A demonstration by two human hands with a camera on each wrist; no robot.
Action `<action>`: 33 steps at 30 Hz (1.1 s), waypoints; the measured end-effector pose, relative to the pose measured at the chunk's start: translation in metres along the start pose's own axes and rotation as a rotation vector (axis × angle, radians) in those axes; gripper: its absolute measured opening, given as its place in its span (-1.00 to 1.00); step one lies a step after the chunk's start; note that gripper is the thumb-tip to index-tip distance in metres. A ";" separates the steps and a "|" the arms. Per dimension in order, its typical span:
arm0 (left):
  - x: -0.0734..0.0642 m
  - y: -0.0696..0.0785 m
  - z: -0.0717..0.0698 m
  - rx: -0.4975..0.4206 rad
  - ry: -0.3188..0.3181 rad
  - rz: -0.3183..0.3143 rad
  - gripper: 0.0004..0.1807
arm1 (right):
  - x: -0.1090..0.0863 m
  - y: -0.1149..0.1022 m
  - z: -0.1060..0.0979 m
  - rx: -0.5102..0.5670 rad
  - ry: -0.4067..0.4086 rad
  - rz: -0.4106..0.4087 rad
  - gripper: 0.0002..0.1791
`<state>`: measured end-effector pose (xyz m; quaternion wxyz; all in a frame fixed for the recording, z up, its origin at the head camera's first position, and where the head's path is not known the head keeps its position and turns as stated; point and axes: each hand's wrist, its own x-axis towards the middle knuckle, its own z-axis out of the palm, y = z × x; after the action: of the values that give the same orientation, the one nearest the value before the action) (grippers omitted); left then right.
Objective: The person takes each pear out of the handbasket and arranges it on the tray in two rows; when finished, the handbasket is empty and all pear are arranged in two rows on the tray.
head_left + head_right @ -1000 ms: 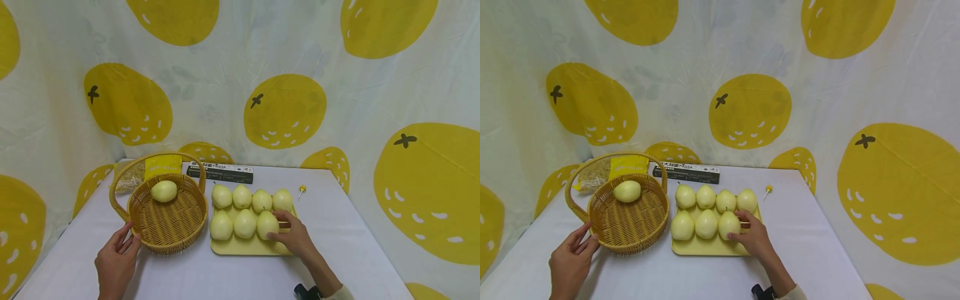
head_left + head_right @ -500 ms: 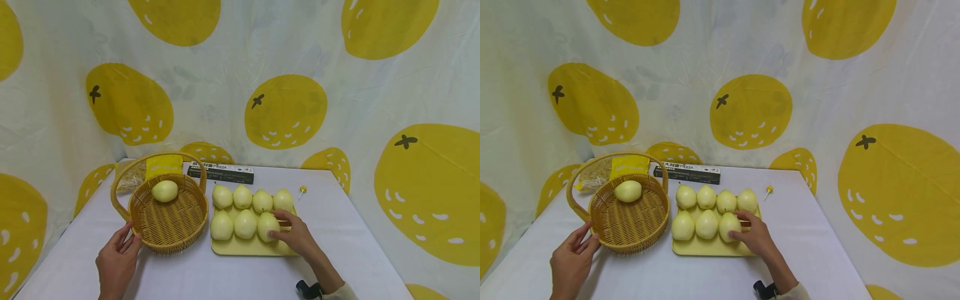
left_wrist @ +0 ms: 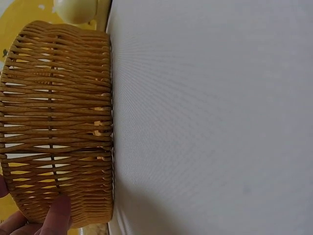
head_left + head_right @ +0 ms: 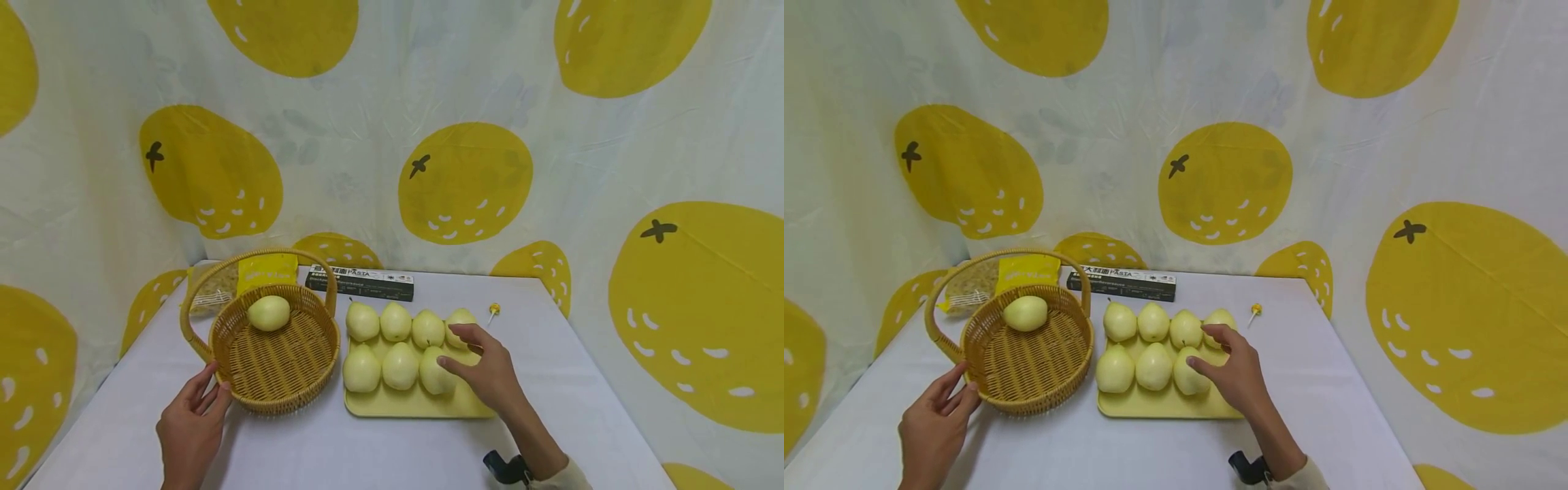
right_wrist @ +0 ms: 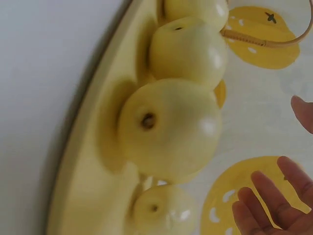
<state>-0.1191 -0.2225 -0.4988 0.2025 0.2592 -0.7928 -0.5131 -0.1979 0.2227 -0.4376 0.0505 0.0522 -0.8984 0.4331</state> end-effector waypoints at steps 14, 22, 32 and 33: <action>-0.001 0.002 0.001 -0.001 0.006 0.016 -0.47 | 0.002 -0.063 0.021 0.141 0.036 -0.214 -0.33; 0.000 0.001 0.000 -0.002 0.004 0.029 -0.47 | 0.008 -0.089 0.046 0.225 0.020 -0.292 -0.36; -0.001 0.000 0.000 0.004 -0.002 0.009 -0.46 | 0.014 -0.117 0.081 0.254 -0.041 -0.427 -0.34; -0.001 0.000 0.000 0.004 -0.001 0.004 -0.46 | 0.014 -0.120 0.085 0.253 -0.043 -0.442 -0.34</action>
<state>-0.1182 -0.2223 -0.4987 0.2023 0.2578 -0.7945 -0.5113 -0.1995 0.0814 -0.3958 0.1179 0.2626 -0.8046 0.5194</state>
